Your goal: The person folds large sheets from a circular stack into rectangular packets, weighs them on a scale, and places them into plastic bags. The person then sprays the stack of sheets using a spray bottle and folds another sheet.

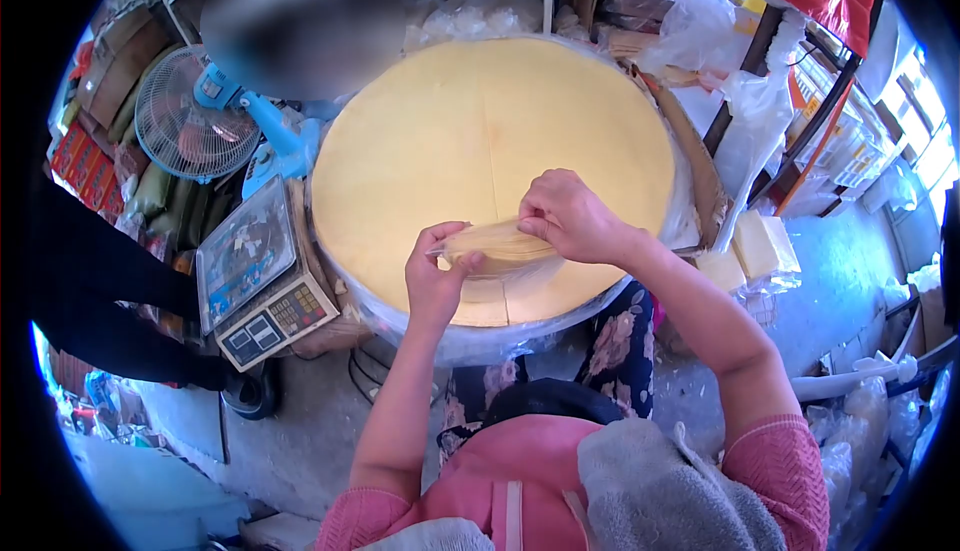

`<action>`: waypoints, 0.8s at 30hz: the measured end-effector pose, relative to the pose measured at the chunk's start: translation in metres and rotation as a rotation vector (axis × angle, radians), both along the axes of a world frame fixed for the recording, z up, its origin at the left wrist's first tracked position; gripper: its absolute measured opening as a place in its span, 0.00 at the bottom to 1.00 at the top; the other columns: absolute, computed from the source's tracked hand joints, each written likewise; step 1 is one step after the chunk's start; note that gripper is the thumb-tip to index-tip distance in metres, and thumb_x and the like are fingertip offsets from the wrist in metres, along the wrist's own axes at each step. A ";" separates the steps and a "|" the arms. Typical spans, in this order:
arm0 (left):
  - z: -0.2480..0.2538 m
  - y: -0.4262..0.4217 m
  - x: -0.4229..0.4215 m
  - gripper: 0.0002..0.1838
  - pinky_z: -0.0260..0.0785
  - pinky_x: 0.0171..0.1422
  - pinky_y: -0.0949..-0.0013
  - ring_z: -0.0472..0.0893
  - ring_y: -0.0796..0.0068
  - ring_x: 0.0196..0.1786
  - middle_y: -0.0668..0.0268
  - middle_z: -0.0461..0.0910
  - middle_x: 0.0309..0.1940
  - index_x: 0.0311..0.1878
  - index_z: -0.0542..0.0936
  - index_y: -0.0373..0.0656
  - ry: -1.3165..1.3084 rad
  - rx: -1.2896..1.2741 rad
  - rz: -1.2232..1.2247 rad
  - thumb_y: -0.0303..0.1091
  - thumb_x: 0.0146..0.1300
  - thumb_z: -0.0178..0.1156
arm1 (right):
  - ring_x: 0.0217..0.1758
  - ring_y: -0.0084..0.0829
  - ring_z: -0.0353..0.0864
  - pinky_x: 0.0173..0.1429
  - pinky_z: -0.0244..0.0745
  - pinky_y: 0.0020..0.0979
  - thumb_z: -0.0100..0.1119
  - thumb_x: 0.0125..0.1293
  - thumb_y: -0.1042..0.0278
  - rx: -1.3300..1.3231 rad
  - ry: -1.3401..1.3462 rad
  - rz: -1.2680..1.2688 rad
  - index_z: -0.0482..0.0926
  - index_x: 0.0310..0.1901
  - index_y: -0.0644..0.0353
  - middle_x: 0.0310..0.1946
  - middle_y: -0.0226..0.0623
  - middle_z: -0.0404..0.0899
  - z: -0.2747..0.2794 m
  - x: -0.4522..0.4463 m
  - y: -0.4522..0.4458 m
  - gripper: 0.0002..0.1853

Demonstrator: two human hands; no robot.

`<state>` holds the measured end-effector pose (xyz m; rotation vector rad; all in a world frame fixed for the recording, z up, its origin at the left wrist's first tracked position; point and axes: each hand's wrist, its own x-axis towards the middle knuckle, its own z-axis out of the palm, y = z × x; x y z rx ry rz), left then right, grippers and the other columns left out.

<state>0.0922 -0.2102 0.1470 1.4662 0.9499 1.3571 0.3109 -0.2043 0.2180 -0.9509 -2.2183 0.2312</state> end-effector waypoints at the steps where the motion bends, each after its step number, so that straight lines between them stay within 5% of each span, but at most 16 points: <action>1: 0.001 0.000 0.000 0.23 0.67 0.56 0.71 0.76 0.74 0.49 0.63 0.79 0.45 0.47 0.75 0.37 0.003 -0.006 0.000 0.29 0.48 0.71 | 0.34 0.42 0.73 0.43 0.66 0.39 0.61 0.53 0.70 0.006 0.009 0.023 0.75 0.25 0.59 0.24 0.38 0.74 -0.002 -0.001 0.001 0.05; 24: 0.001 -0.001 0.001 0.24 0.67 0.57 0.71 0.76 0.75 0.51 0.62 0.78 0.47 0.49 0.74 0.37 -0.012 0.005 -0.028 0.27 0.49 0.71 | 0.36 0.40 0.73 0.48 0.65 0.38 0.61 0.54 0.70 0.031 -0.029 0.023 0.75 0.29 0.59 0.26 0.37 0.74 0.000 -0.023 0.003 0.05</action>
